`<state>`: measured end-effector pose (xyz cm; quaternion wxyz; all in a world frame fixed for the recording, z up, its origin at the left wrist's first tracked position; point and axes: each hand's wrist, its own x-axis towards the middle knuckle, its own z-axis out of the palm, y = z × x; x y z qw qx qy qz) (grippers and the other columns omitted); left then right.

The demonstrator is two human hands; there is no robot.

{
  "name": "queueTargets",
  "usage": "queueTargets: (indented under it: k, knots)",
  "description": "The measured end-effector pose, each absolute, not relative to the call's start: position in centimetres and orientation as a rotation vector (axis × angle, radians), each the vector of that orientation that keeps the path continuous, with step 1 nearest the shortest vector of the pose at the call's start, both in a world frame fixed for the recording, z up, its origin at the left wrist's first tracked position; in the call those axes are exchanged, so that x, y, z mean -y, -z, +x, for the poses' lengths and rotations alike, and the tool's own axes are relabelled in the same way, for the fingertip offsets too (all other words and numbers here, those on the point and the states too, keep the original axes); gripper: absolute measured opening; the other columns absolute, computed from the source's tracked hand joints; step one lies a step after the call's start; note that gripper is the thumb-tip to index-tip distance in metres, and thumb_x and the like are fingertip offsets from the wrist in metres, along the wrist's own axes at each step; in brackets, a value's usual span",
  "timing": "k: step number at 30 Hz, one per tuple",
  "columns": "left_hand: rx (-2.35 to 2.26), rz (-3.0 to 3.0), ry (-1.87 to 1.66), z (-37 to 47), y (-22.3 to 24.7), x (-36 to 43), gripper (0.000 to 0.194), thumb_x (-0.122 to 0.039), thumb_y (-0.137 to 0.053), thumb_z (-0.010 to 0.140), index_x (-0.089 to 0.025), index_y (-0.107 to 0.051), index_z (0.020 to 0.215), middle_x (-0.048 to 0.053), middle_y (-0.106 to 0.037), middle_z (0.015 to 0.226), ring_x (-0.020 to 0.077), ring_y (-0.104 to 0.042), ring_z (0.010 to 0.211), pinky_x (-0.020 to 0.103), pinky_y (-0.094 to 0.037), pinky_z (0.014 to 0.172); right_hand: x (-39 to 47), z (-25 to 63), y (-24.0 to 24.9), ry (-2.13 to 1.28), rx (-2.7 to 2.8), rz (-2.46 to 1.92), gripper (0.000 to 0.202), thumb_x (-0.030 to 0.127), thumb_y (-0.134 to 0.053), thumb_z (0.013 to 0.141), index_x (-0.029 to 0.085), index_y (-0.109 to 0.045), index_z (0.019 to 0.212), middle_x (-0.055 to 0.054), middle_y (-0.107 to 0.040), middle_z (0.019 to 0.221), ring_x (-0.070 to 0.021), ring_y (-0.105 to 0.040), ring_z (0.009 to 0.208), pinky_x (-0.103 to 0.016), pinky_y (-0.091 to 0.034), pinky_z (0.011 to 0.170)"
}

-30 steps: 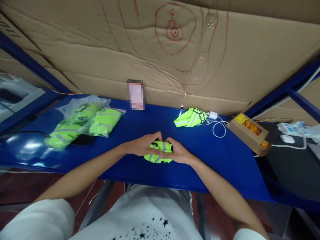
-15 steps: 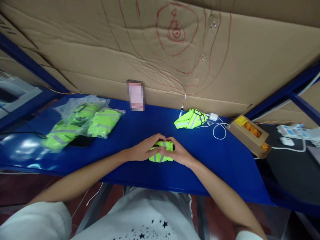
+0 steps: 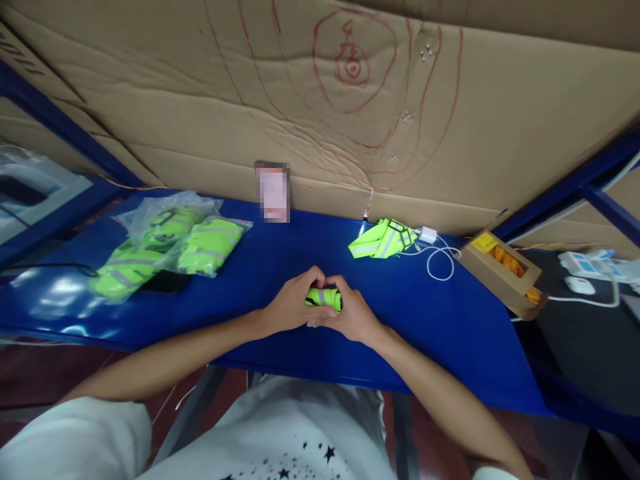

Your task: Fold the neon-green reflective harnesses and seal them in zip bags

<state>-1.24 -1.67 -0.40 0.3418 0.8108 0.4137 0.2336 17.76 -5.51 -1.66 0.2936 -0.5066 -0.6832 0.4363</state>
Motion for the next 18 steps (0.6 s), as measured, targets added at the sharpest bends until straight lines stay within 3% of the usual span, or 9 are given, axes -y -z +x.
queueTargets:
  k: [7, 11, 13, 15, 18]
  knots:
    - [-1.005, 1.992, -0.53, -1.1, 0.4, 1.6, 0.051, -0.068, -0.063, 0.085, -0.023, -0.039, 0.088, -0.007, -0.046, 0.072, 0.0125, -0.046, 0.063, 0.027, -0.032, 0.059, 5.1, 17.9, 1.1, -1.248, 1.814, -1.338, 0.057, 0.043, -0.085, 0.072, 0.023, -0.061, 0.12, 0.0, -0.074, 0.102, -0.0209, -0.067, 0.087, -0.029, -0.048, 0.074]
    - [-0.926, 1.911, -0.625, -2.8, -1.0, -0.8, 0.045, -0.064, -0.046, 0.097, -0.02, -0.05, 0.097, -0.002, -0.062, 0.078, 0.0132, -0.057, 0.068, 0.026, -0.043, 0.063, 5.2, 18.0, 1.0, -1.282, 1.794, -1.285, 0.053, 0.046, -0.082, 0.077, 0.023, -0.062, 0.12, 0.0, -0.073, 0.095, -0.0183, -0.065, 0.08, -0.029, -0.048, 0.071]
    - [-1.104, 1.914, -0.784, -5.4, -3.2, -3.3, 0.051, -0.061, -0.026, 0.104, -0.018, -0.053, 0.103, 0.003, -0.07, 0.088, 0.014, -0.063, 0.075, 0.028, -0.05, 0.07, 5.3, 18.1, 1.3, -1.353, 1.747, -1.245, 0.051, 0.048, -0.08, 0.079, 0.024, -0.061, 0.12, 0.0, -0.071, 0.093, -0.0178, -0.064, 0.078, -0.029, -0.049, 0.069]
    - [-1.63, 2.04, -0.97, -9.3, -6.0, -6.4, 0.056, -0.057, -0.019, 0.106, -0.017, -0.059, 0.105, 0.004, -0.071, 0.099, 0.014, -0.065, 0.086, 0.029, -0.052, 0.083, 5.4, 18.2, 1.5, -1.436, 1.693, -1.202, 0.051, 0.049, -0.079, 0.081, 0.025, -0.058, 0.12, 0.0, -0.069, 0.093, -0.0181, -0.064, 0.079, -0.029, -0.05, 0.068]
    - [-2.119, 1.916, -1.098, -17.1, -9.3, -10.8, 0.057, -0.056, -0.032, 0.104, -0.006, -0.055, 0.12, 0.018, -0.064, 0.124, 0.0282, -0.057, 0.116, 0.054, -0.039, 0.108, 5.3, 18.3, 1.6, -1.497, 1.656, -1.163, 0.05, 0.048, -0.08, 0.081, 0.026, -0.056, 0.119, -0.001, -0.068, 0.095, -0.0187, -0.064, 0.082, -0.03, -0.052, 0.07]
